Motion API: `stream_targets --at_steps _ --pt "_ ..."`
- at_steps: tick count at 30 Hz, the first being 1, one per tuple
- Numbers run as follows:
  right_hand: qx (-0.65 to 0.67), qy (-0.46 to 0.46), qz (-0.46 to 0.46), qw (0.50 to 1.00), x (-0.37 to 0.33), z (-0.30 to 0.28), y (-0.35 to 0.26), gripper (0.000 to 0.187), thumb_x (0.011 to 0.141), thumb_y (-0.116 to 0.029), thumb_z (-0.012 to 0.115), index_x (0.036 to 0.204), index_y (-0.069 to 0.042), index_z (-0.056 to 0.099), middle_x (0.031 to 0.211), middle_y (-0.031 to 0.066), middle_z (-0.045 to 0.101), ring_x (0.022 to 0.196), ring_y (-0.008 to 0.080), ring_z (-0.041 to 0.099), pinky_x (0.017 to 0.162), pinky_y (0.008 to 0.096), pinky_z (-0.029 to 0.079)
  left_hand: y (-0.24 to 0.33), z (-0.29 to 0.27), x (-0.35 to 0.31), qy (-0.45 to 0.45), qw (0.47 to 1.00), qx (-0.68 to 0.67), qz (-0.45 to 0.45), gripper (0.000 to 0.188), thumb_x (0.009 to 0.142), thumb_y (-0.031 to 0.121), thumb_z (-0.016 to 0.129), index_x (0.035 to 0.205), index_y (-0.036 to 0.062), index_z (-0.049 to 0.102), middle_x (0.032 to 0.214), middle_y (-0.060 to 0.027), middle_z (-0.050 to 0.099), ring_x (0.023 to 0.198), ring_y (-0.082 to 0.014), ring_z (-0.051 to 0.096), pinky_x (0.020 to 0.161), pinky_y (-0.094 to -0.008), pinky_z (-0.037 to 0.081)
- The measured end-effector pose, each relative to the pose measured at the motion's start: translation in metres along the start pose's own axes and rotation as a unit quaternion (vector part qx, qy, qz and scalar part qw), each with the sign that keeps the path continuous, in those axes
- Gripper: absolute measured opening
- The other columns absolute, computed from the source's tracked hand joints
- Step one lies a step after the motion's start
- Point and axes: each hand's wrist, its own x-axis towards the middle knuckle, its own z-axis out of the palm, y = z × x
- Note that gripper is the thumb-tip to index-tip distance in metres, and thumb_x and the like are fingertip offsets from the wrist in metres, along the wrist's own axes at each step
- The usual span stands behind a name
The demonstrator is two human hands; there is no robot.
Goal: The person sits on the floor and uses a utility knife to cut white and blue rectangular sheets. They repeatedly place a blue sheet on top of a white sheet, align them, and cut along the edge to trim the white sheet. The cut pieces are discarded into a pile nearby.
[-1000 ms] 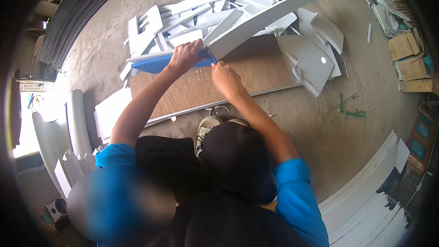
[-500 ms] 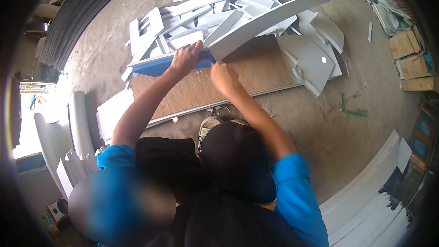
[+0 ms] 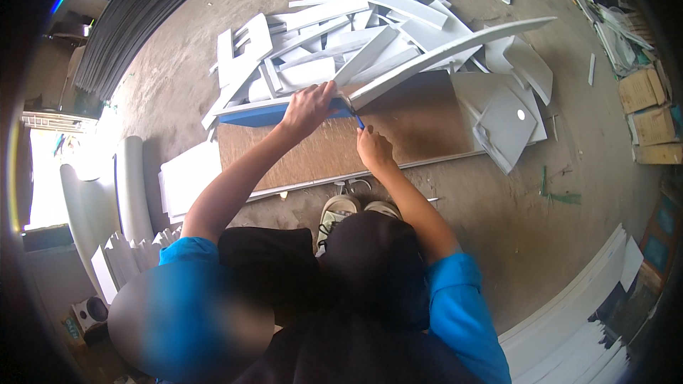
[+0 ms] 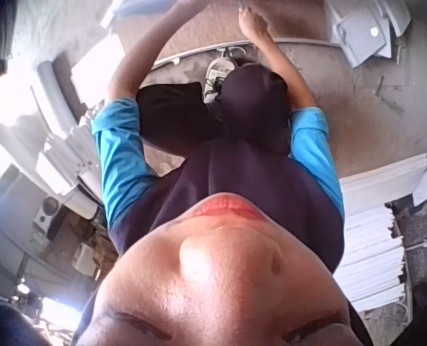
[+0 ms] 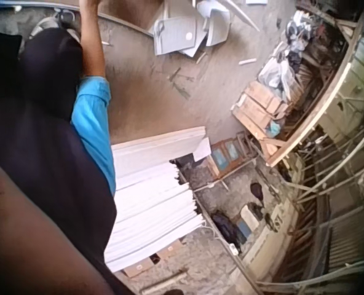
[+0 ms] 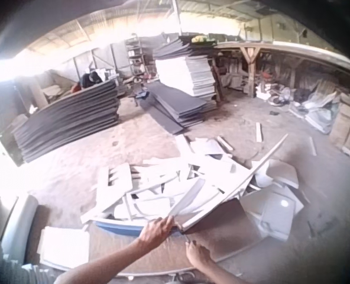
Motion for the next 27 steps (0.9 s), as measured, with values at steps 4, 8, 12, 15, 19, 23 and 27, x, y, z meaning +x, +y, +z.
stream_targets --at_steps 4,8,12,15,19,23,27 --pt "0.001 -0.002 0.0 1.0 0.002 0.003 0.0 0.033 0.09 -0.032 0.037 0.085 -0.002 0.049 0.063 0.0182 0.06 0.061 0.036 0.061 0.054 0.0446 0.05 -0.001 -0.003 0.004 0.028 0.999 -0.017 0.006 0.046 0.067 0.021 0.07 0.1 0.0034 0.042 0.077 -0.0101 0.057 0.072 -0.0265 0.06 0.058 -0.0362 0.049" --pt "-0.004 0.004 -0.021 1.0 0.006 0.003 0.0 0.033 0.09 -0.032 0.035 0.085 -0.002 0.049 0.064 0.0182 0.06 0.062 0.0366 0.061 0.055 0.0451 0.049 -0.002 -0.002 0.006 0.017 0.999 -0.03 0.0 0.047 0.066 0.021 0.07 0.099 0.0038 0.042 0.077 -0.0102 0.056 0.072 -0.0264 0.06 0.058 -0.0363 0.049" --pt "0.015 -0.03 0.01 0.999 0.003 -0.006 -0.002 0.035 0.09 -0.032 0.034 0.086 -0.001 0.05 0.069 0.02 0.06 0.067 0.0369 0.061 0.059 0.0469 0.049 -0.003 -0.003 0.01 0.022 0.999 -0.032 -0.001 0.047 0.066 0.021 0.071 0.099 0.0042 0.043 0.077 -0.0098 0.057 0.071 -0.0265 0.06 0.058 -0.036 0.049" --pt "0.02 -0.055 0.016 0.998 0.004 -0.01 -0.004 0.035 0.09 -0.032 0.034 0.089 -0.001 0.052 0.071 0.021 0.06 0.07 0.0375 0.061 0.062 0.0481 0.049 -0.006 -0.001 0.011 0.011 0.999 -0.036 0.0 0.047 0.066 0.021 0.071 0.099 0.0042 0.043 0.076 -0.0097 0.057 0.071 -0.0267 0.06 0.058 -0.036 0.049" --pt "0.039 -0.046 0.012 0.998 0.015 0.001 -0.005 0.032 0.089 -0.029 0.039 0.095 -0.001 0.053 0.075 0.0208 0.061 0.07 0.0388 0.06 0.063 0.0475 0.048 -0.005 -0.003 0.006 0.01 1.0 -0.027 0.002 0.046 0.066 0.022 0.07 0.099 0.0041 0.043 0.077 -0.0099 0.057 0.07 -0.0266 0.06 0.058 -0.0358 0.049" --pt "0.078 0.111 -0.062 0.989 0.033 0.027 0.005 0.028 0.083 -0.021 0.05 0.102 -0.001 0.052 0.089 0.0233 0.059 0.082 0.0387 0.058 0.07 0.0472 0.047 0.001 -0.007 0.005 0.015 1.0 -0.016 0.012 0.049 0.067 0.022 0.069 0.104 0.0031 0.043 0.078 -0.0101 0.057 0.071 -0.0265 0.06 0.059 -0.0352 0.05" --pt "0.018 0.205 -0.139 0.969 0.035 0.043 0.026 0.038 0.08 -0.017 0.055 0.112 0.002 0.047 0.108 0.0247 0.051 0.099 0.0388 0.049 0.086 0.0472 0.038 0.004 -0.003 0.005 0.044 0.999 -0.003 0.032 0.05 0.067 0.021 0.069 0.105 0.0026 0.042 0.078 -0.0101 0.057 0.073 -0.0258 0.06 0.061 -0.0354 0.05"
